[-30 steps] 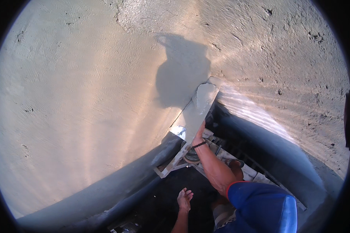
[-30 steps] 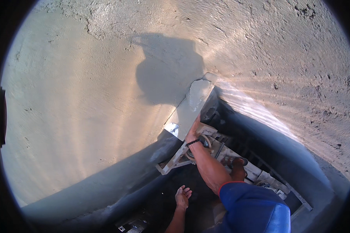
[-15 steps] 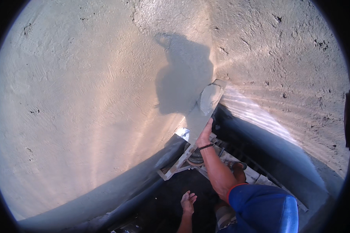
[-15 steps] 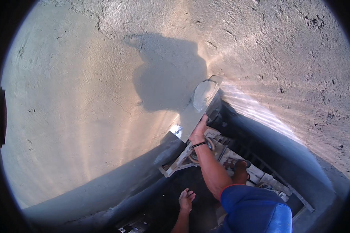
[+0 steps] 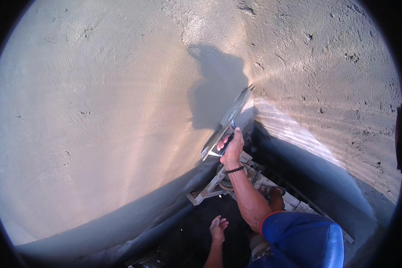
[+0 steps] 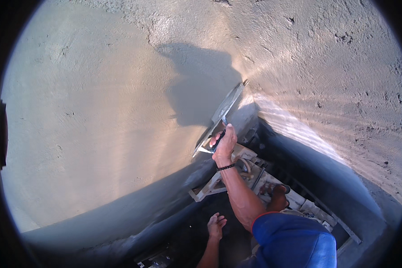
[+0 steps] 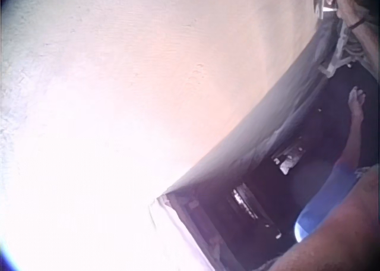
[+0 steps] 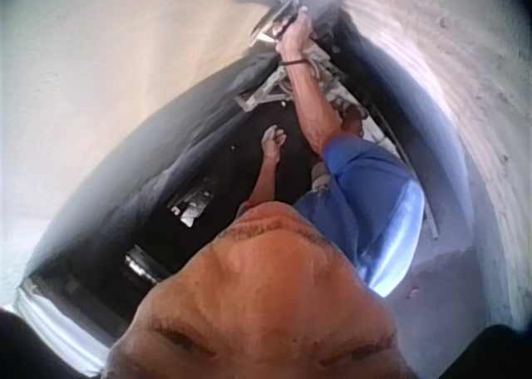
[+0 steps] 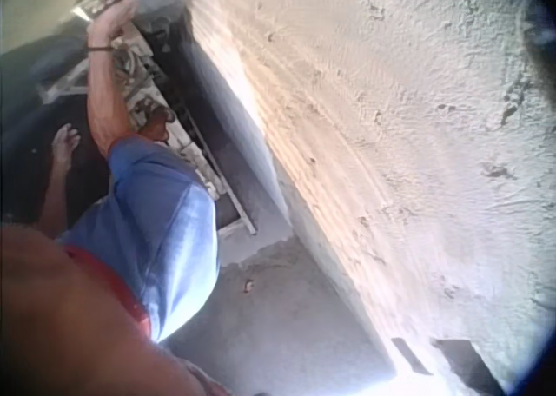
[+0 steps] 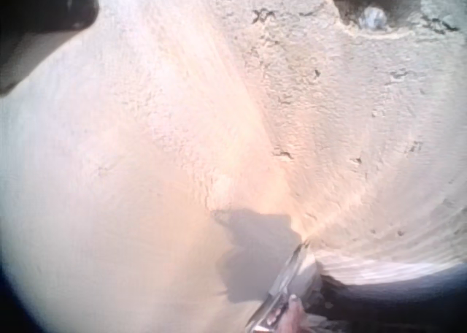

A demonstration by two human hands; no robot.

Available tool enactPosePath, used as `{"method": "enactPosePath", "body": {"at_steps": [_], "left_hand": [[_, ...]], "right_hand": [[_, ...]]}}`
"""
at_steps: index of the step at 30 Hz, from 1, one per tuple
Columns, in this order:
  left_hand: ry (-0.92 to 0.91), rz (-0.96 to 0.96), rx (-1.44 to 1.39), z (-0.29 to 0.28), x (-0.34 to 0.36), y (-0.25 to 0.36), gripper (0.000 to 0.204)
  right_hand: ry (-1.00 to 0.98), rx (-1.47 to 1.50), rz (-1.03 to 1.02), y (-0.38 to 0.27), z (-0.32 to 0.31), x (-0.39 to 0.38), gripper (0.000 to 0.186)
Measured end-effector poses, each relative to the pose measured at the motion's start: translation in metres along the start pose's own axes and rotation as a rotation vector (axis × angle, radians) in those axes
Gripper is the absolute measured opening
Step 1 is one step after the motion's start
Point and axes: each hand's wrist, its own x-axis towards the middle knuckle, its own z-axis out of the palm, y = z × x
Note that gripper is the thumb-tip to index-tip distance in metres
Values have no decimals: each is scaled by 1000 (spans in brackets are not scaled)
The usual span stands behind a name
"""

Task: The person applies wet plaster to a concrete wall using a trowel and a hawk, repeatedly smoothing the mixture over the surface and refilling the hawk from a bucket.

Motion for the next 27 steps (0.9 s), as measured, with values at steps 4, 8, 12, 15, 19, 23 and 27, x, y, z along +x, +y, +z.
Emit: {"method": "enactPosePath", "body": {"at_steps": [4, 8, 12, 15, 19, 23, 27], "left_hand": [[-41, 34, 19, -9, -19, 10, 29], [-46, 52, 13, -16, -42, 15, 29], [-40, 74, 25, -24, -65, 18, 29], [-33, 86, 4, -25, -80, 19, 28], [10, 91, -54, -36, -94, 15, 28], [-15, 112, -48, -36, -108, 19, 25], [6, 170, -88, -18, -127, 26, 22]], "right_hand": [[15, -13, -34, -18, 38, -40, 32], [-22, -15, -20, -35, 74, -76, 31], [-105, -6, -63, -46, 110, -106, 27], [-213, 62, -102, -63, 145, -137, 22], [-305, -30, -167, -78, 186, -170, 21], [-365, -385, -484, -80, 219, -218, 37], [-601, -426, -1019, -57, 225, -297, 42]]}}
